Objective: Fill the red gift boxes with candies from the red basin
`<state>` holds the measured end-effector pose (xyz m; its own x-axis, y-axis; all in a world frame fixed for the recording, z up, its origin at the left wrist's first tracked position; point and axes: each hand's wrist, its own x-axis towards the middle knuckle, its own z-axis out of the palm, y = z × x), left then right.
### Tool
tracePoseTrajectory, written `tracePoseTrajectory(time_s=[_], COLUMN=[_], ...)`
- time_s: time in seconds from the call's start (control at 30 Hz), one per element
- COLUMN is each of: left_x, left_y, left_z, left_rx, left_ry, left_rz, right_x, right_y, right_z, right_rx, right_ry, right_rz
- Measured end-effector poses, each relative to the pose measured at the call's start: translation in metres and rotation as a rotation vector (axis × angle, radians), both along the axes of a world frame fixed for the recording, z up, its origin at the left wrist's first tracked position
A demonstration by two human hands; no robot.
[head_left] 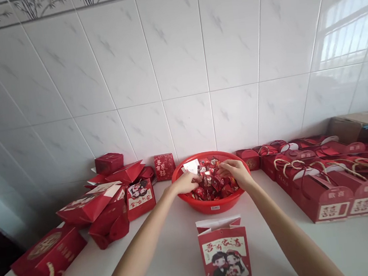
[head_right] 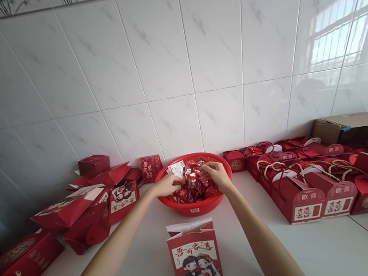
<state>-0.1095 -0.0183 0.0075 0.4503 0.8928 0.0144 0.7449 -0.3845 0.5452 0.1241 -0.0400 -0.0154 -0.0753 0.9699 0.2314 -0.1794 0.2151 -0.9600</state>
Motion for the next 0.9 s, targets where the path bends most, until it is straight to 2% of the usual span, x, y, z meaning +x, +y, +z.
tracePoseTrajectory(time_s=[0.13,0.27,0.37,0.6,0.7,0.9], left_x=[0.003,0.001,-0.001,-0.003,-0.002,0.000], left_y=[0.011,0.010,0.011,0.010,0.008,0.005], left_z=[-0.015,-0.018,-0.018,-0.018,-0.016,-0.013], left_rx=[-0.006,-0.135,-0.185,-0.031,0.023,0.094], left_ry=[0.013,0.030,-0.012,-0.251,-0.312,-0.393], left_rz=[0.013,-0.052,-0.055,-0.084,-0.145,-0.169], right_x=[0.002,0.001,0.000,0.001,0.001,-0.005], right_y=[0.000,0.001,0.001,-0.002,-0.003,-0.006], right_z=[0.000,0.000,0.000,0.000,0.000,0.000], right_rx=[0.007,-0.008,-0.002,0.021,0.058,0.128], right_ry=[-0.008,-0.027,-0.041,-0.128,-0.266,-0.565], right_rz=[-0.012,-0.007,-0.017,-0.013,0.008,0.125])
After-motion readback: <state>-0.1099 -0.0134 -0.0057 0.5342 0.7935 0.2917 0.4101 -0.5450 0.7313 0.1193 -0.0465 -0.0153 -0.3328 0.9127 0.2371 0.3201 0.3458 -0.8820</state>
